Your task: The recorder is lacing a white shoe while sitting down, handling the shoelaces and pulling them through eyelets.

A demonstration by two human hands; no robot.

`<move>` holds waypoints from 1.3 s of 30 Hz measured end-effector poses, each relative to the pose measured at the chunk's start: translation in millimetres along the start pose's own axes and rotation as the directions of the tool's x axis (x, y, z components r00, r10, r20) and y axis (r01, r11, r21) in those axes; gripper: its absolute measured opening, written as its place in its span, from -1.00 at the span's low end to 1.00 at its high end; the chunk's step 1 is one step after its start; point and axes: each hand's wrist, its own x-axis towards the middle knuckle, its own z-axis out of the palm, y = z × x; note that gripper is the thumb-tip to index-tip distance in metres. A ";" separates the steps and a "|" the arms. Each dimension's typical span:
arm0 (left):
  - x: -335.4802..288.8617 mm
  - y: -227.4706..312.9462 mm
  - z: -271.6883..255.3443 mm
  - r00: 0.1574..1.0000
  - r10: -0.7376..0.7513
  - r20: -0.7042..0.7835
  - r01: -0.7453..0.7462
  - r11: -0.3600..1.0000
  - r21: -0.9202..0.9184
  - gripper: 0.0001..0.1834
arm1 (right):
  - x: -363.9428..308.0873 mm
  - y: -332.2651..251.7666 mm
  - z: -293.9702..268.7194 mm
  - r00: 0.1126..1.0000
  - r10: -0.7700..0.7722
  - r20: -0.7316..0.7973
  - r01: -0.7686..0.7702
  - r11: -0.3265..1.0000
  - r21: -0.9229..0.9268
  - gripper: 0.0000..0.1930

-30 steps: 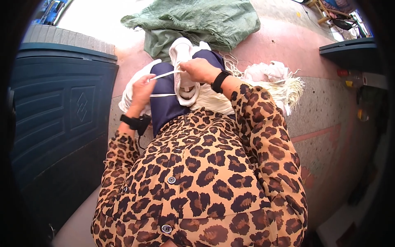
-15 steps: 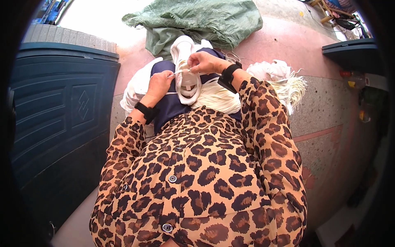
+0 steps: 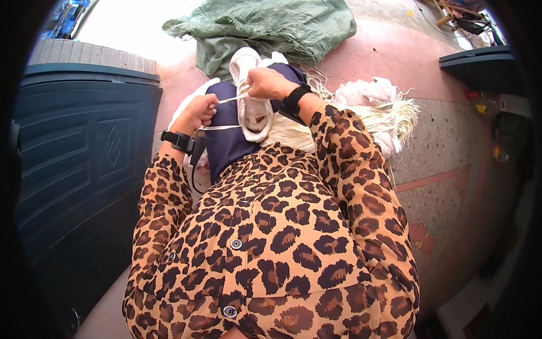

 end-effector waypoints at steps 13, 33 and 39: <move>1.5 -3.3 8.5 0.995 0.053 0.079 -0.050 0.998 -0.029 -0.67 | -1.2 4.1 -16.7 0.950 0.083 0.300 -0.207 0.888 0.410 -0.86; -40.4 -0.9 -106.4 0.892 0.327 -0.312 -0.396 0.898 -0.189 -0.82 | -44.1 25.3 -35.1 0.986 0.157 -0.061 -0.129 0.937 0.323 -0.74; -82.9 19.5 -171.6 0.537 0.655 -0.532 -0.797 0.600 -0.066 -0.87 | -79.3 6.5 -9.1 0.986 0.139 0.092 -0.159 0.948 0.275 -0.77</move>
